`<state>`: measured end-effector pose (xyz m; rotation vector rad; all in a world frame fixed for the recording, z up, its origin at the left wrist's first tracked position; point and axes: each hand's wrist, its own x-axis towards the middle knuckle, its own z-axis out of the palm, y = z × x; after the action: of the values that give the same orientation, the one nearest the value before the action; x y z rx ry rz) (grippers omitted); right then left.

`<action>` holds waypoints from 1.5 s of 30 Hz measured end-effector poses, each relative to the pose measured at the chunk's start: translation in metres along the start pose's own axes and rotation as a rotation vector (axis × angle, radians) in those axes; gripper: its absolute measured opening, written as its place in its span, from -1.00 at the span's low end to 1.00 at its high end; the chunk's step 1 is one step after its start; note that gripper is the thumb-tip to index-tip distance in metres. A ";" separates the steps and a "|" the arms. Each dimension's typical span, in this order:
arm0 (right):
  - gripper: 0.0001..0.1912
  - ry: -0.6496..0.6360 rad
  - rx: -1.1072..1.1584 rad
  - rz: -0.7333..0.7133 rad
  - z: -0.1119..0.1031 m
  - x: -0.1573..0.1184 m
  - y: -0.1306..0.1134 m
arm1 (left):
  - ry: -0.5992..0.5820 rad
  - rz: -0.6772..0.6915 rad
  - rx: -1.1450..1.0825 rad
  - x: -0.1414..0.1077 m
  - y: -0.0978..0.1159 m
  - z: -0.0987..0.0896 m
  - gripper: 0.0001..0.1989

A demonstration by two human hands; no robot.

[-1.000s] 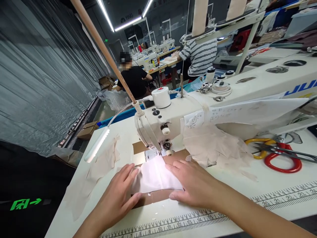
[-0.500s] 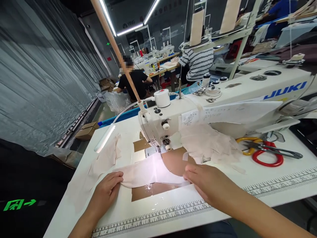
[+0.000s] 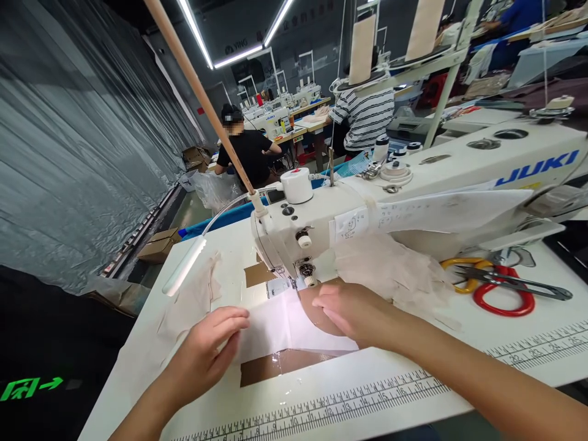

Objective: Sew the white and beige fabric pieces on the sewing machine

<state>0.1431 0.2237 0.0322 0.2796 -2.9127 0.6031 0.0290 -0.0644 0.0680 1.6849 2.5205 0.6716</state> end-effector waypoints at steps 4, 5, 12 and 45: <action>-0.76 -0.079 -0.045 -0.028 0.013 0.027 -0.002 | -0.069 0.089 -0.118 0.045 0.010 0.022 -0.74; -0.75 -0.062 -0.035 -0.028 0.015 0.029 -0.002 | -0.075 0.103 -0.148 0.053 0.009 0.029 -0.75; -0.69 0.031 0.068 -0.068 0.025 0.026 0.007 | -0.050 0.117 -0.102 0.070 -0.009 0.067 -0.78; -0.70 0.072 -0.125 -0.170 0.035 0.026 0.007 | -0.066 0.177 0.071 0.069 -0.009 0.077 -0.67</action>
<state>0.1122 0.2117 0.0027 0.4727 -2.8057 0.3952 0.0129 0.0190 0.0092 1.9375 2.3983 0.5326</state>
